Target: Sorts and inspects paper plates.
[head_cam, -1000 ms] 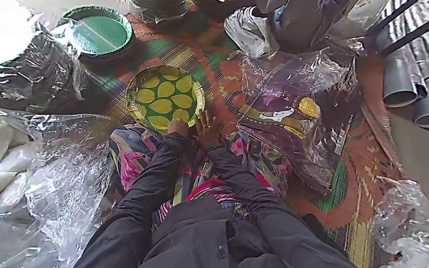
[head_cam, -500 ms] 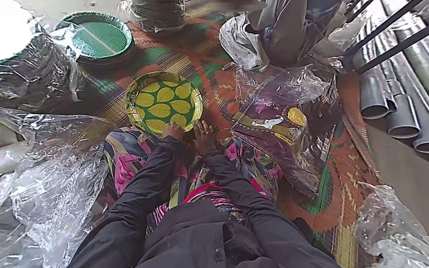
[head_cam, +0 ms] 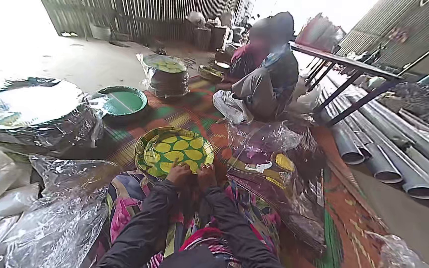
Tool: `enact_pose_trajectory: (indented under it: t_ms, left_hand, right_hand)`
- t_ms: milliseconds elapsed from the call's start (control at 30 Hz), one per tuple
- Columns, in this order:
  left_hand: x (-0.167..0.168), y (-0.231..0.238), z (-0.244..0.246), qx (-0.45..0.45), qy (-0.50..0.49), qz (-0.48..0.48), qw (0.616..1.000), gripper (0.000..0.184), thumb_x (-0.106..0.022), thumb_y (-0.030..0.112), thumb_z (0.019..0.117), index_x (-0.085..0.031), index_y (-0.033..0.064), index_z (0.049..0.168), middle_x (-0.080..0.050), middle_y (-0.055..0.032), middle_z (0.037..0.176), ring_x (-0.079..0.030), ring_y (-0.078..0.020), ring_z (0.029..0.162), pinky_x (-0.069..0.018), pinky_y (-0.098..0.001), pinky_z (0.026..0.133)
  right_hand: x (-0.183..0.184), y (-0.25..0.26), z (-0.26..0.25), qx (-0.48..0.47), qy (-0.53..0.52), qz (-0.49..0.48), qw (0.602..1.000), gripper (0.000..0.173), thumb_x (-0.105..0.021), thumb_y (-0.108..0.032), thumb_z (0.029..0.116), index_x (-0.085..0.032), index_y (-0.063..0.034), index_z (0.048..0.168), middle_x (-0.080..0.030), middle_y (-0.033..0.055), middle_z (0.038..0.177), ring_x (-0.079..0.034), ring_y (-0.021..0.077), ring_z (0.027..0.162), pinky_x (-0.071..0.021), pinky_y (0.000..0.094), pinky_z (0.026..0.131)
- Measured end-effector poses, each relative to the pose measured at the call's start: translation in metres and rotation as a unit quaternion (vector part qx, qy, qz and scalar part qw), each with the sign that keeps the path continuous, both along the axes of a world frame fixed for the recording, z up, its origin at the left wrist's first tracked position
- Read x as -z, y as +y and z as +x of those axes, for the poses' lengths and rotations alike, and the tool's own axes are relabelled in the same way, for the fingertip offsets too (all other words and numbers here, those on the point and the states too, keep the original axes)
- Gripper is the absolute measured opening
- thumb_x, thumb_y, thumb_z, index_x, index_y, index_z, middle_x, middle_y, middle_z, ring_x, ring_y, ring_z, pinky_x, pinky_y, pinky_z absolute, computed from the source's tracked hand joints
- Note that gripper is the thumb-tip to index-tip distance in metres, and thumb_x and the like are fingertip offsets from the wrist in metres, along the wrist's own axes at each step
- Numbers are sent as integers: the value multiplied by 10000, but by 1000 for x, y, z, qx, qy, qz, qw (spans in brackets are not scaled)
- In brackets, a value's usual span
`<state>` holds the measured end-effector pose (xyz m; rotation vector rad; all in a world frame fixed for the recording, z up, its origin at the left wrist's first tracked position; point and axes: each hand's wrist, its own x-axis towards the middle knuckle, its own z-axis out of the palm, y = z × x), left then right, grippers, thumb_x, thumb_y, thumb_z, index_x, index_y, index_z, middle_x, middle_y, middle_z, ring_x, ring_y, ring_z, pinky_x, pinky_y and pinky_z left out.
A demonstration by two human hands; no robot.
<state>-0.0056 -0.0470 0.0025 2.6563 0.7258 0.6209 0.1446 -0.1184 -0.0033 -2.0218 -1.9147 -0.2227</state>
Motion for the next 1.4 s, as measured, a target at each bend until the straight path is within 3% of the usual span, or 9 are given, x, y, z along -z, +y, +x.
enact_pose_trajectory:
  t_ms: [67, 167, 367, 467, 633, 833, 1033, 1133, 1400]
  left_hand:
    - [14, -5, 11, -37, -213, 166, 962, 175, -632, -28, 933, -789, 17, 993, -773, -183, 1084, -669, -446, 1202, -319, -756, 1118]
    - [11, -7, 23, -178, -311, 281, 890, 299, -626, 300, 1014, -711, 108, 1226, -692, -188, 1278, -608, -402, 1273, -364, -630, 1132]
    - [3, 9, 10, -228, 127, -175, 950, 600, -676, 261, 992, -496, -11, 1496, -387, -302, 1594, -298, -487, 1520, -197, -702, 1212]
    - [6, 20, 22, -248, 267, -244, 899, 452, -595, 243, 1022, -604, -46, 1370, -437, -285, 1560, -392, -452, 1477, -406, -637, 1125]
    - [3, 19, 28, -240, 295, -254, 889, 530, -657, 340, 1002, -615, -55, 1353, -408, -281, 1582, -362, -447, 1497, -423, -625, 1125]
    - [11, 12, 34, -337, 291, -229, 866, 432, -524, 77, 1046, -510, -87, 1445, -383, -292, 1599, -394, -469, 1473, -385, -686, 1111]
    - [19, 29, 31, -377, 299, -223, 848, 431, -525, 123, 1055, -519, -72, 1440, -402, -271, 1592, -412, -440, 1468, -407, -652, 1110]
    - [24, 34, 23, -325, 305, -206, 872, 582, -658, 235, 993, -502, -76, 1460, -365, -304, 1606, -370, -481, 1481, -259, -697, 1189]
    - [8, 42, 39, -347, 309, -207, 861, 459, -395, 117, 1094, -412, -127, 1483, -520, -309, 1480, -519, -433, 1392, -436, -568, 1118]
  right_hand:
    - [-14, -1, 8, 6, -23, 95, 995, 259, -593, 94, 890, -783, 41, 1059, -725, 291, 1157, -674, 516, 1113, -461, 653, 1032]
    - [-32, 0, 23, 58, -43, 260, 963, 268, -659, 84, 833, -793, 9, 1052, -749, 265, 1021, -709, 500, 996, -557, 612, 904]
    - [-22, 5, 60, 139, 5, 169, 976, 439, -546, 102, 924, -707, -36, 1309, -665, 194, 1371, -594, 441, 1316, -441, 591, 1116]
    - [3, -3, 72, 181, 54, -81, 979, 516, -420, 83, 1002, -546, -49, 1484, -497, 166, 1566, -403, 394, 1492, -228, 609, 1237]
    - [25, -5, 79, 234, 81, -295, 923, 484, -503, -65, 1034, -498, -78, 1518, -532, 194, 1520, -498, 407, 1402, -356, 596, 1159]
    - [27, -8, 77, 231, 74, -302, 922, 527, -521, -85, 1029, -455, -92, 1552, -508, 165, 1551, -471, 370, 1435, -312, 567, 1198]
    - [30, -13, 78, 232, 73, -306, 921, 432, -520, -170, 1054, -547, -65, 1472, -572, 191, 1475, -491, 355, 1417, -321, 533, 1203]
    - [29, -13, 78, 235, 72, -304, 920, 421, -519, -197, 1061, -558, -44, 1452, -594, 203, 1441, -507, 356, 1403, -325, 534, 1201]
    - [26, -15, 78, 222, 72, -316, 920, 392, -514, -185, 1062, -584, -21, 1412, -594, 204, 1437, -497, 357, 1407, -327, 529, 1196]
